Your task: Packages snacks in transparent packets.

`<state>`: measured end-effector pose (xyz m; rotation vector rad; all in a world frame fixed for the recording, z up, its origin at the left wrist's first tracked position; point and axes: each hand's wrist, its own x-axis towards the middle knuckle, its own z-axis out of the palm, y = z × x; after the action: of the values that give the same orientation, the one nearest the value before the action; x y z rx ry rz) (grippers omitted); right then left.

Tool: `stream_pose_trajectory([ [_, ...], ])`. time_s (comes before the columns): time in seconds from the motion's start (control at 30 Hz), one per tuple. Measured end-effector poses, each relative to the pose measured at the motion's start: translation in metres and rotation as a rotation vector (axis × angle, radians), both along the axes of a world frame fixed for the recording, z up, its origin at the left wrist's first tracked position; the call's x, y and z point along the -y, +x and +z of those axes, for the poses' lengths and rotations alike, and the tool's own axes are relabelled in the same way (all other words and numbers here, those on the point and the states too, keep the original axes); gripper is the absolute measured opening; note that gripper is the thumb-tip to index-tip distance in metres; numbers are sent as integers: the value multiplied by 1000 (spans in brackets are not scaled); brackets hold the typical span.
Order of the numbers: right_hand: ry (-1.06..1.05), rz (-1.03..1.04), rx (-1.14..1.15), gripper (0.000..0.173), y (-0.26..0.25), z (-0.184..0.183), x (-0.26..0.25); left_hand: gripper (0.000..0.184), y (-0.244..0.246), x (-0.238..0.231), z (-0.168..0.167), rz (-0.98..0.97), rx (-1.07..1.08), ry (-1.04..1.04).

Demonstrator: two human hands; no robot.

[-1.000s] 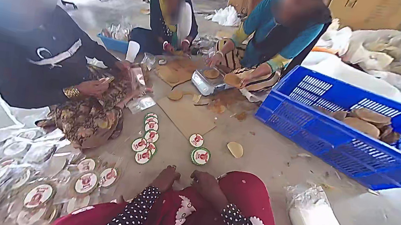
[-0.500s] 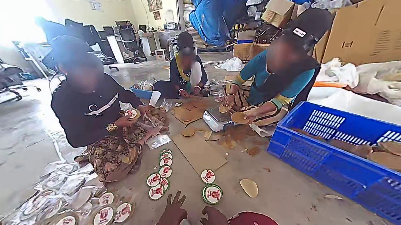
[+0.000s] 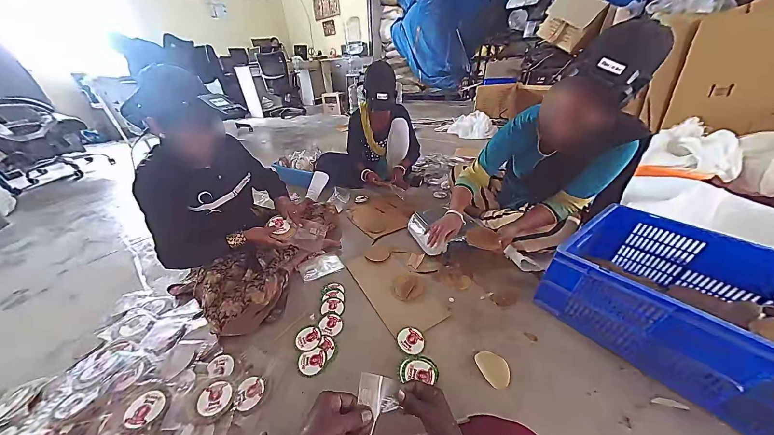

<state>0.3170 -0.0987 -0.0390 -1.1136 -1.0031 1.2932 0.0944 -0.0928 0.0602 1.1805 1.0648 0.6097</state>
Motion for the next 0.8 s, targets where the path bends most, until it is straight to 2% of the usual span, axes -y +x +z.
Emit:
stream_pose_trajectory([
  [0.1, 1, -26, -23, 9, 0, 3, -1, 8, 11, 14, 8, 39, 183, -24],
  [0.23, 12, -173, 93, 13, -1, 4, 3, 1, 29, 26, 15, 190, 209, -11],
  [0.33, 182, -358, 253, 39, 0, 9, 6, 18, 36, 19, 10, 323, 89, 128],
  [0.43, 343, -389, 453, 48, -13, 45, 30, 29, 42, 18, 7, 297, -257, 451],
  [0.5, 264, -328, 569, 45, -29, 65, 52, 24, 51, 27, -1, 255, -390, 693],
  [0.57, 160, -314, 651, 37, -37, 73, 61, 17, 63, 36, -12, 199, -443, 828],
  [0.67, 12, -270, 729, 28, -25, 78, 64, 19, 69, 44, -27, 141, -376, 821],
  [0.8, -118, -241, 811, 34, 0, 81, 72, 14, 56, 37, -24, 193, -268, 873],
])
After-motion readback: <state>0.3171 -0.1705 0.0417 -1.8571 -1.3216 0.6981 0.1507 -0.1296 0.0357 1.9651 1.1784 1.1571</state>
